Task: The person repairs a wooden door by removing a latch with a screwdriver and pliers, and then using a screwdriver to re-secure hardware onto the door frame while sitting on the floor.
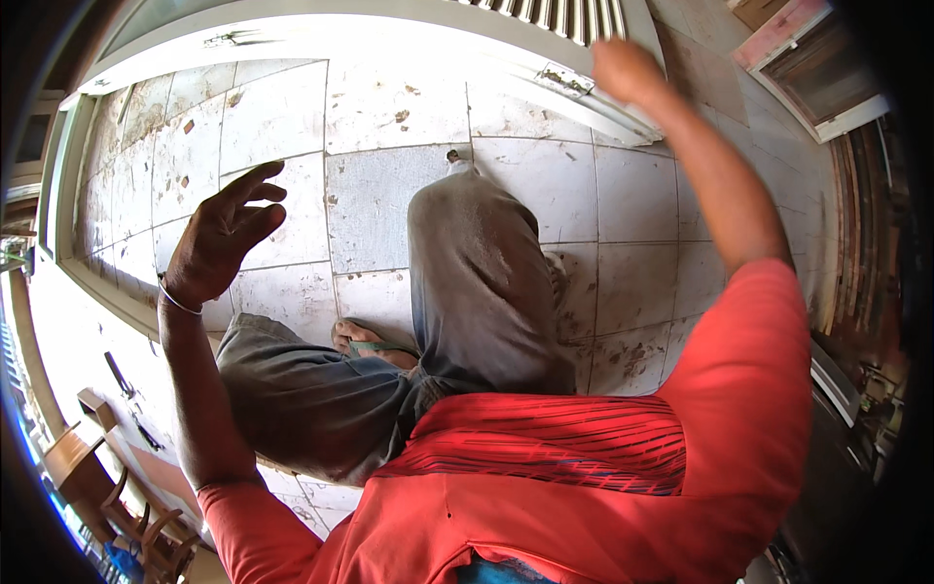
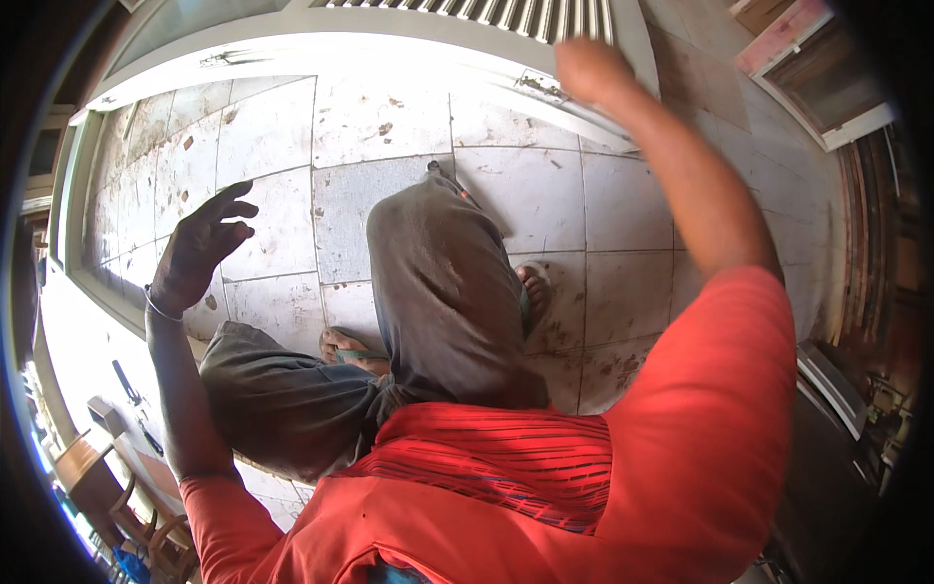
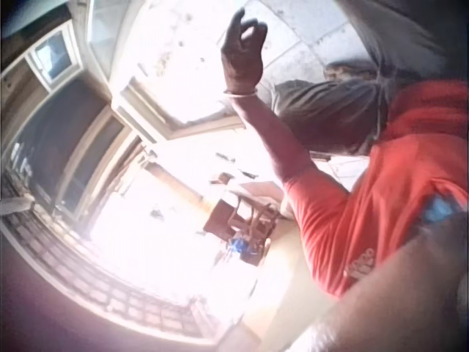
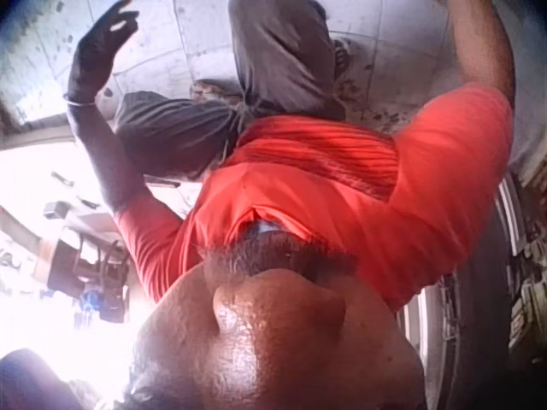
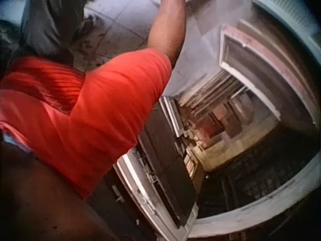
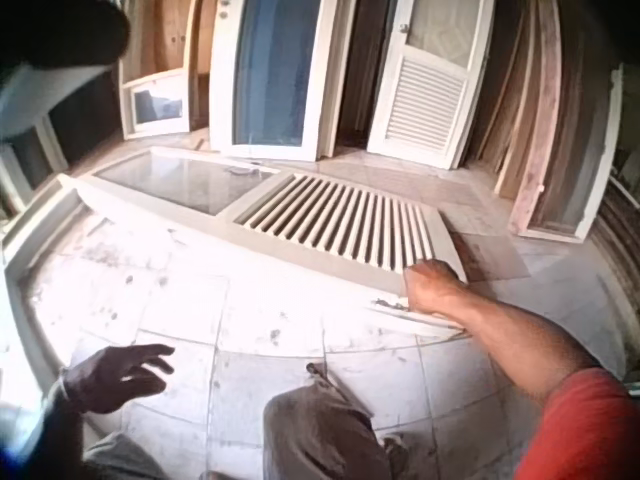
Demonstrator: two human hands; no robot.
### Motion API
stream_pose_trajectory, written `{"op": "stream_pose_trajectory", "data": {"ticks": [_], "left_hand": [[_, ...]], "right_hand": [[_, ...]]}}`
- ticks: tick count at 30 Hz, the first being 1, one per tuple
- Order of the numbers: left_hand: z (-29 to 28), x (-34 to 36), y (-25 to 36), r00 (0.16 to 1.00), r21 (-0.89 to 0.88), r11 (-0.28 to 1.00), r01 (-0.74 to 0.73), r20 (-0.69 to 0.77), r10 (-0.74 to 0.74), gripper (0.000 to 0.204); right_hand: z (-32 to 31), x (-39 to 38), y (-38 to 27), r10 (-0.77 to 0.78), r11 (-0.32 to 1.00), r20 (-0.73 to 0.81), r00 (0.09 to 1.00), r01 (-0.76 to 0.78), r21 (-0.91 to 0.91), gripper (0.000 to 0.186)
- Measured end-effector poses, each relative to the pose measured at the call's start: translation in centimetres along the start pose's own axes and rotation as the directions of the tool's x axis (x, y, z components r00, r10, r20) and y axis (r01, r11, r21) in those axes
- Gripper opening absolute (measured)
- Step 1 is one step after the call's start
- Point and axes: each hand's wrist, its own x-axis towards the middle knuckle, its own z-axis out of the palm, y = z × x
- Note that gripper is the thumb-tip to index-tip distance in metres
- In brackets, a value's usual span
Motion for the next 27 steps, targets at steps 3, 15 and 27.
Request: {"op": "stream_pose_trajectory", "data": {"ticks": [3,15,27], "left_hand": [[-0.3,0.5,-0.6,0.999,-0.013,0.999,-0.034,-0.038,0.034,0.059],[-0.1,0.0,-0.2,0.998,-0.019,0.998,0.055,-0.011,-0.055,0.061],[-0.6,-0.8,1.2,0.999,-0.041,0.999,-0.016,-0.041,0.014,0.056]], "right_hand": [[-3.1,7.6,6.1,0.006,0.997,0.274,0.962,-0.027,0.073,0.033],[-1.6,-2.2,-4.0,0.002,0.997,0.103,0.995,0.006,-0.074,0.027],[-0.9,-0.8,-1.7,0.143,0.987,0.132,0.981,-0.151,0.053,0.027]]}}
